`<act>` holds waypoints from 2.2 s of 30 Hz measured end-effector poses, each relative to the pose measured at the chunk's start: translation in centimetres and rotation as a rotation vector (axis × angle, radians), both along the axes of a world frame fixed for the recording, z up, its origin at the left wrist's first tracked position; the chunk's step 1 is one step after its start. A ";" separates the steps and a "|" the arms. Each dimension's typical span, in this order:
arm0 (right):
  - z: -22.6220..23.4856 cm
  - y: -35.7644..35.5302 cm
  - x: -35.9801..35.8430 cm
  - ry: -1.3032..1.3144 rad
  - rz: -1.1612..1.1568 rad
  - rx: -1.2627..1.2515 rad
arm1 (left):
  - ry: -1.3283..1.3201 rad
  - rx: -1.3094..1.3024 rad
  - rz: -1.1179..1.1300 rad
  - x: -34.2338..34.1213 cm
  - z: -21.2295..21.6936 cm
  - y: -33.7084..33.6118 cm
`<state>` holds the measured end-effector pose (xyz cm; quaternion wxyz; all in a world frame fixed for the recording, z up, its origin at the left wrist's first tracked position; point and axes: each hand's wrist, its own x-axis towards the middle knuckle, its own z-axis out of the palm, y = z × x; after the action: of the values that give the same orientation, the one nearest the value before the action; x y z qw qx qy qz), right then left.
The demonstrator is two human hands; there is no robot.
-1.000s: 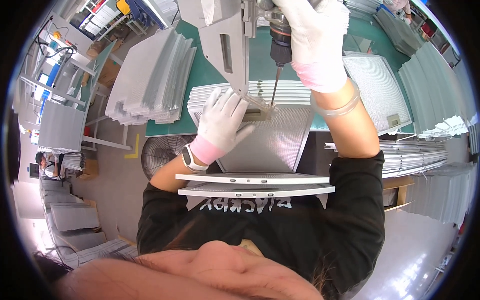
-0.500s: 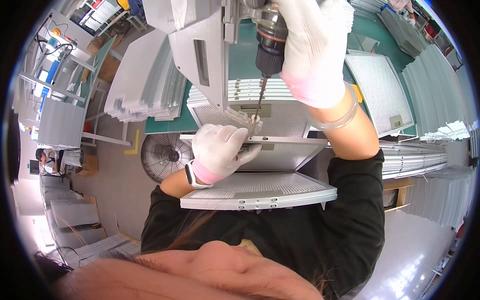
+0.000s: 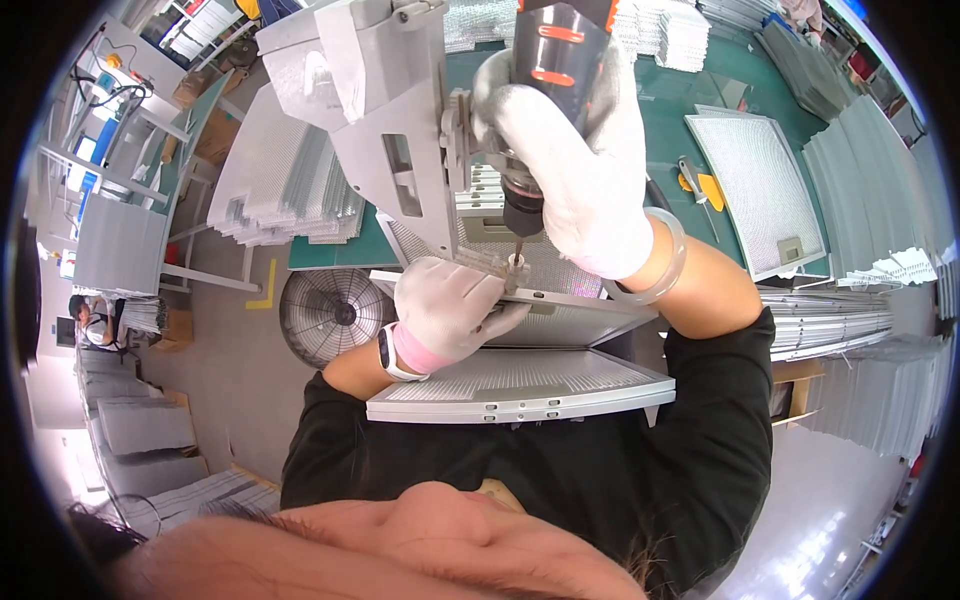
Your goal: Assemble metal-framed mesh filter panels using a power drill, a manual screwdriver, and a hammer.
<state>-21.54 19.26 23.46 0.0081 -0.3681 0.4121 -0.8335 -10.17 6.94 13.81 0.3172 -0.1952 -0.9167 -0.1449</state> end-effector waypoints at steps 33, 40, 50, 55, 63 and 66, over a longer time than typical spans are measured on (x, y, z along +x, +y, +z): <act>5.3 0.6 -4.2 -0.060 -0.179 -0.049 | -0.898 0.193 -0.703 0.8 7.8 -8.9; 5.5 0.4 -4.4 0.038 -0.283 0.006 | -0.181 -0.443 0.016 -4.5 2.5 -4.9; 5.4 -0.2 -3.7 -0.015 -0.189 -0.055 | 0.010 -0.105 0.090 -0.6 0.0 -0.5; 4.2 -1.6 -3.7 0.074 0.186 -0.337 | -0.079 -0.044 0.147 0.0 0.2 -0.6; 3.0 -1.6 -3.1 -0.149 -0.202 -0.084 | 0.017 -0.035 0.115 -0.5 0.3 -0.1; 1.3 -2.8 -5.4 0.447 0.540 -0.665 | 0.034 -0.038 0.094 -0.6 -0.1 -0.3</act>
<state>-26.90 16.50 24.79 0.0172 -0.6147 0.0045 -0.7885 -10.82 6.62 13.75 0.3356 -0.1604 -0.9218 -0.1090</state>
